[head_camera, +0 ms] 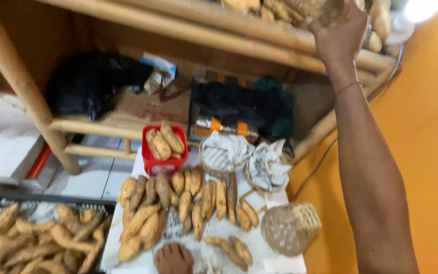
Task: A person sits on the floor cleaning sweet potatoes by hand, rubbing off dirt and sorting them onto a newspaper-covered surface.
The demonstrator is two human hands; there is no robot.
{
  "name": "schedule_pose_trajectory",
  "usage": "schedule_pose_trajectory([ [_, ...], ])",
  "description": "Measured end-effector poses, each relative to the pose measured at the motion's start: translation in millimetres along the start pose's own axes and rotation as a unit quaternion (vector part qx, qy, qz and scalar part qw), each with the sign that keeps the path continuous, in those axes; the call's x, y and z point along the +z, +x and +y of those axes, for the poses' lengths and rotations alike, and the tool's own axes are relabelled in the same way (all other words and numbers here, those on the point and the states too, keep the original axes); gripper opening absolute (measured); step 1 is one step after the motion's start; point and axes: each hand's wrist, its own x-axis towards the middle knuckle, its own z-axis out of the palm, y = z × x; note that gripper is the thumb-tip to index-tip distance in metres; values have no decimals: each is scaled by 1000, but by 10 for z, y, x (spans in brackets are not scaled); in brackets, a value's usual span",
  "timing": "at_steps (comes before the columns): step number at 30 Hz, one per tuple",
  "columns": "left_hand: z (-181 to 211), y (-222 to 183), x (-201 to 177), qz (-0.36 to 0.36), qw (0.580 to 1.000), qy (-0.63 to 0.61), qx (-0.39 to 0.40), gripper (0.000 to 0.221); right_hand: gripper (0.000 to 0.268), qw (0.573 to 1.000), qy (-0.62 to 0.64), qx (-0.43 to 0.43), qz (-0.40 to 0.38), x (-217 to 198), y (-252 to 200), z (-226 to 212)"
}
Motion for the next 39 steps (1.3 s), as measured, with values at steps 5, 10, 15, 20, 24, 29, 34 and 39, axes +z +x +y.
schedule_pose_trajectory([
  [5, 184, 287, -871, -111, 993, -30, 27, 18, 30, 853, 298, 429, 3, -681, -1593, -1528],
  [10, 154, 281, -757, -49, 997, 9, 53, 19, 38, 678, 298, 662, 117, -848, -3305, -2533],
  [15, 99, 357, -816, -138, 985, -107, -1, 12, 57, 638, 215, 738, 51, -923, -4793, -2906],
  [20, -20, 476, -1061, -279, 928, -242, -53, 15, 50, 705, 166, 689, -29, -917, -5460, -2654],
  [24, 43, 554, -1594, -332, 877, -340, -71, 18, 45, 725, 116, 667, -129, -968, -5544, -2560],
  [29, 118, 456, -1672, -347, 858, -376, -54, 16, 45, 743, 76, 640, -178, -979, -5634, -2539],
  [34, 224, 315, -1661, -375, 833, -406, -36, 17, 45, 789, 15, 587, -181, -1020, -5729, -2583],
  [39, 316, 30, -1693, -463, 774, -426, -74, 27, 34, 724, 195, 652, -112, -1157, -5328, -3227],
])
